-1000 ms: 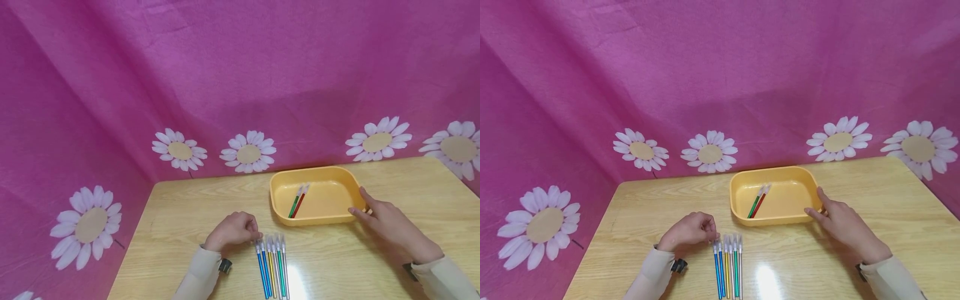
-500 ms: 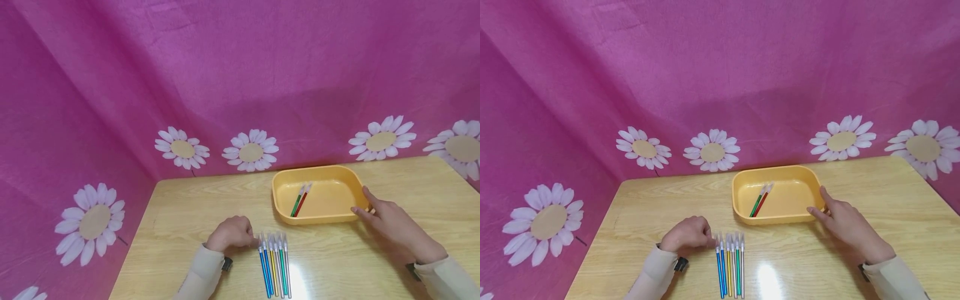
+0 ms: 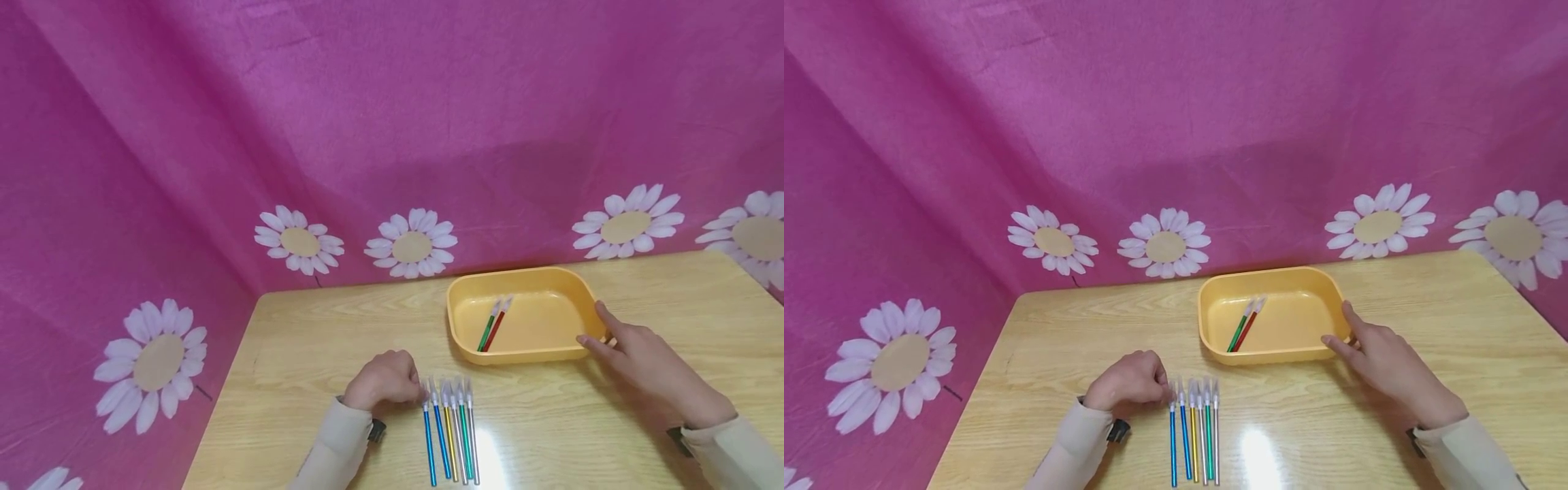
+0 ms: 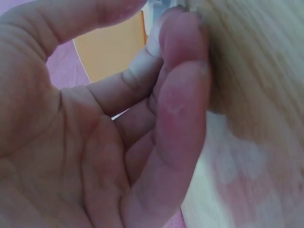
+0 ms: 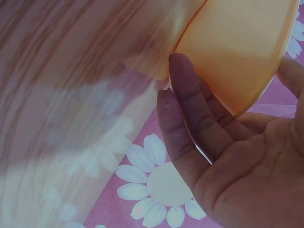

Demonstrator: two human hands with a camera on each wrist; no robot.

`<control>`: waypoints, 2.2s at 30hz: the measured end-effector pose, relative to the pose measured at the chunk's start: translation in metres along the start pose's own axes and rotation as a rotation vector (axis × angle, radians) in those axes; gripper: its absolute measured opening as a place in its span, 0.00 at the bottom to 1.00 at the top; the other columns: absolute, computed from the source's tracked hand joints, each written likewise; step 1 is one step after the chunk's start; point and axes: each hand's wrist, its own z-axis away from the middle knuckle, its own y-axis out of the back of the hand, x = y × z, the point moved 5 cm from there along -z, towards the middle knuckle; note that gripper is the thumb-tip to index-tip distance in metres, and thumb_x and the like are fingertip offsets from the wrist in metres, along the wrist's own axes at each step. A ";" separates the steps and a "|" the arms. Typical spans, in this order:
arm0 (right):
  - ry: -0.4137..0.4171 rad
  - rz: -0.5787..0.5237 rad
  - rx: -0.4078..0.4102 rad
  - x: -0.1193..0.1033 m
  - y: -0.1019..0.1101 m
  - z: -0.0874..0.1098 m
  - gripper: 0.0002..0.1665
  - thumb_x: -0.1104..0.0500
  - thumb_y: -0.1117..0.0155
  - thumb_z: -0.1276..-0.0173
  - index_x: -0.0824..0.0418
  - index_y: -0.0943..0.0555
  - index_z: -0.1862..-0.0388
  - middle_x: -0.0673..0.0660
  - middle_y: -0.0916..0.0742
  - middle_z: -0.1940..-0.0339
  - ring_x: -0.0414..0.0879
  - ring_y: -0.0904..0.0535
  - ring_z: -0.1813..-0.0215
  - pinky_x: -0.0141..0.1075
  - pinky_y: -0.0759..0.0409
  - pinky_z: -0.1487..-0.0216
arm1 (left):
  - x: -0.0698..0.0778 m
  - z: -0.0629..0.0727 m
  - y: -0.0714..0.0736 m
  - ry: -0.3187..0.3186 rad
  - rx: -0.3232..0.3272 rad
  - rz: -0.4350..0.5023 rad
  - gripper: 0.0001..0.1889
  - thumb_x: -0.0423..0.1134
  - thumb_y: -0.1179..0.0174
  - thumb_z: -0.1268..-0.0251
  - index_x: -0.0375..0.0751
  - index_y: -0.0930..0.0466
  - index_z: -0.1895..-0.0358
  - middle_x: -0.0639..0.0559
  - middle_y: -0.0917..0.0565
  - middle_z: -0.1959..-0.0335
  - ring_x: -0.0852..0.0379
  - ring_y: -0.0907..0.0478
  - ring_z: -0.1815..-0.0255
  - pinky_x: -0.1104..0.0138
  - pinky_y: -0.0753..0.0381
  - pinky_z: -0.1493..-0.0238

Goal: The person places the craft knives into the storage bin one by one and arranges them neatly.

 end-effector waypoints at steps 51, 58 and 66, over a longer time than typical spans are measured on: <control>-0.015 -0.014 -0.015 0.000 -0.001 0.000 0.50 0.42 0.43 0.19 0.73 0.51 0.17 0.53 0.18 0.66 0.46 0.25 0.63 0.36 0.26 0.63 | 0.006 0.019 0.006 0.043 0.076 -0.243 0.17 0.38 0.21 0.49 0.46 0.21 0.86 0.57 0.24 0.87 0.60 0.28 0.84 0.68 0.30 0.80; -0.020 -0.011 -0.019 0.001 -0.003 0.000 0.51 0.42 0.43 0.19 0.73 0.51 0.17 0.54 0.18 0.65 0.46 0.25 0.63 0.37 0.25 0.62 | 0.002 0.019 0.011 0.014 0.099 -0.208 0.19 0.34 0.28 0.50 0.46 0.26 0.91 0.59 0.34 0.91 0.60 0.37 0.86 0.69 0.41 0.82; -0.015 -0.007 -0.008 0.002 -0.003 -0.002 0.50 0.42 0.42 0.19 0.74 0.50 0.18 0.54 0.17 0.65 0.47 0.24 0.62 0.38 0.25 0.62 | 0.004 0.021 0.020 -0.038 0.123 -0.195 0.19 0.29 0.31 0.52 0.49 0.29 0.92 0.61 0.37 0.90 0.61 0.40 0.84 0.69 0.43 0.82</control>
